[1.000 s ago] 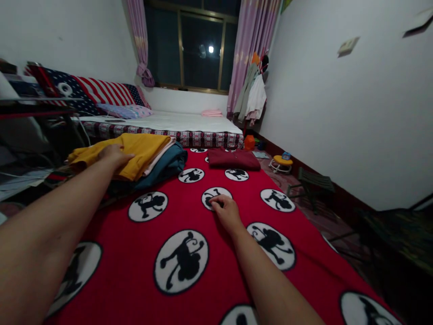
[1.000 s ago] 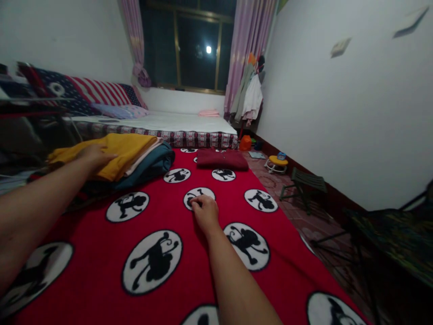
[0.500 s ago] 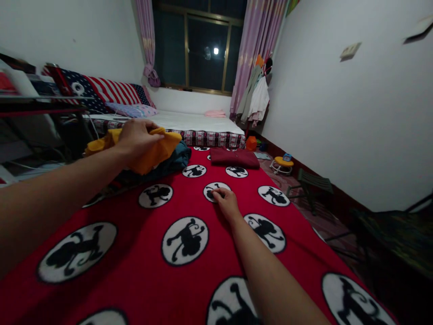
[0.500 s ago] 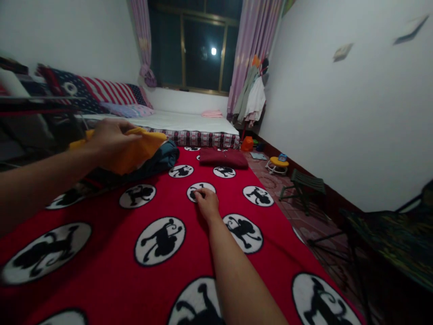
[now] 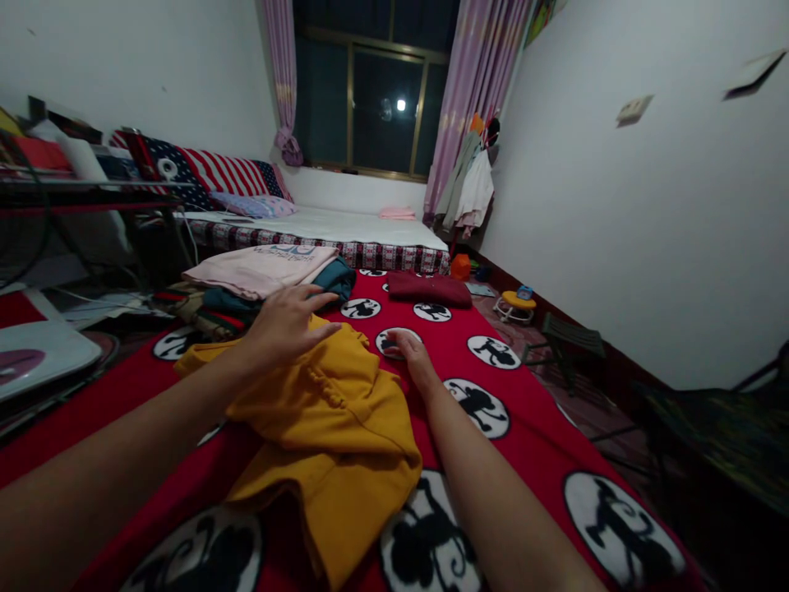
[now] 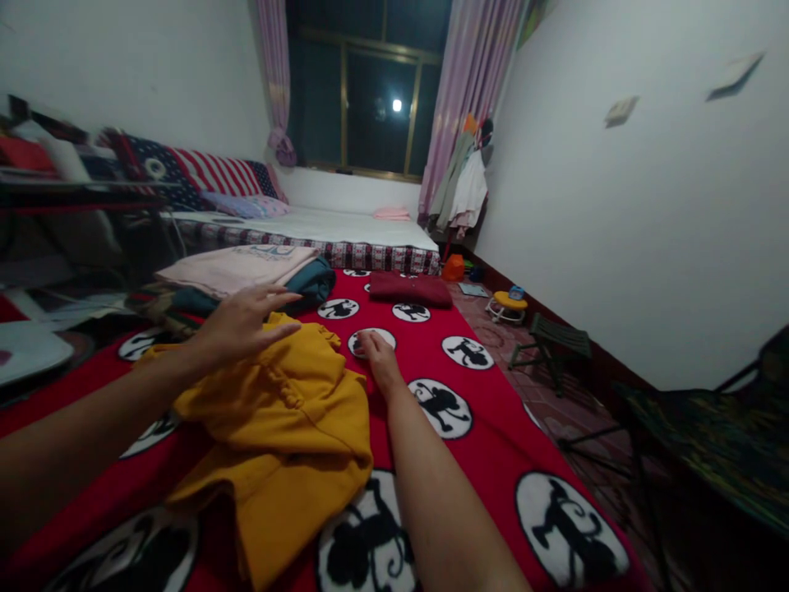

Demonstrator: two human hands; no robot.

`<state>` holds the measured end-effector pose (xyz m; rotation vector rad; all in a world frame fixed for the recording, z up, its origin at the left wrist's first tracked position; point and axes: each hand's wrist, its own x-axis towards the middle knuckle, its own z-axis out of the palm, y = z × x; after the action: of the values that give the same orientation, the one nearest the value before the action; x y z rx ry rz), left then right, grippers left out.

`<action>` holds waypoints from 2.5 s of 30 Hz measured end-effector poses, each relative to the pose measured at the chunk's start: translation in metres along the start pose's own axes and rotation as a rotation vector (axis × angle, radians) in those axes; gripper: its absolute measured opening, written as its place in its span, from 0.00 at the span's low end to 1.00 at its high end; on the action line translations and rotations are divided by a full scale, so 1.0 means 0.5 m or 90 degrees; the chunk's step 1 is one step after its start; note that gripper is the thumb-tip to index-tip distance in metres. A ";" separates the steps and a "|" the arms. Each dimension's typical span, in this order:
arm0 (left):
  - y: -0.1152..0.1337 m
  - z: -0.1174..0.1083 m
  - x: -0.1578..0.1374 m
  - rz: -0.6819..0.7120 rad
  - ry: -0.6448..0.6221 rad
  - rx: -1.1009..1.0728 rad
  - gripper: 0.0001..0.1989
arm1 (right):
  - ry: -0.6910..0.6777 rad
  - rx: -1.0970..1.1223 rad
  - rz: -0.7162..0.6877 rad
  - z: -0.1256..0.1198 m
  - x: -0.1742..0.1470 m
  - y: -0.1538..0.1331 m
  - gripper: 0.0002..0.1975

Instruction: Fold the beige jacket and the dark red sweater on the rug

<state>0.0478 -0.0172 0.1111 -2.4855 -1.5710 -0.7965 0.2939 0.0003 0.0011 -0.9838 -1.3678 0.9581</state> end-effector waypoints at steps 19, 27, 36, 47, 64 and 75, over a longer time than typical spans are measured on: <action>-0.070 0.143 -0.078 0.038 0.205 -0.159 0.10 | -0.100 -0.458 -0.299 0.121 -0.065 -0.077 0.41; -0.066 0.153 -0.078 0.105 0.222 -0.178 0.10 | -0.163 -0.601 -0.109 0.164 -0.085 -0.093 0.51; -0.043 0.101 -0.049 0.117 0.119 -0.267 0.14 | -0.003 -0.358 -0.038 0.158 -0.050 -0.082 0.17; -0.060 0.170 0.043 -0.162 0.259 -0.284 0.19 | 0.631 -0.244 0.080 -0.161 0.035 0.021 0.28; 0.099 0.224 -0.046 0.163 -0.144 -0.282 0.12 | 0.630 -0.105 0.074 -0.158 0.036 0.035 0.31; 0.127 0.169 -0.051 0.023 -0.084 -0.413 0.23 | 0.597 -0.584 -0.017 -0.126 0.011 -0.045 0.28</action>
<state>0.1260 -0.0380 0.0386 -3.0418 -1.4696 -1.3385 0.3565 -0.0016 0.0260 -1.7759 -0.9389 -0.2739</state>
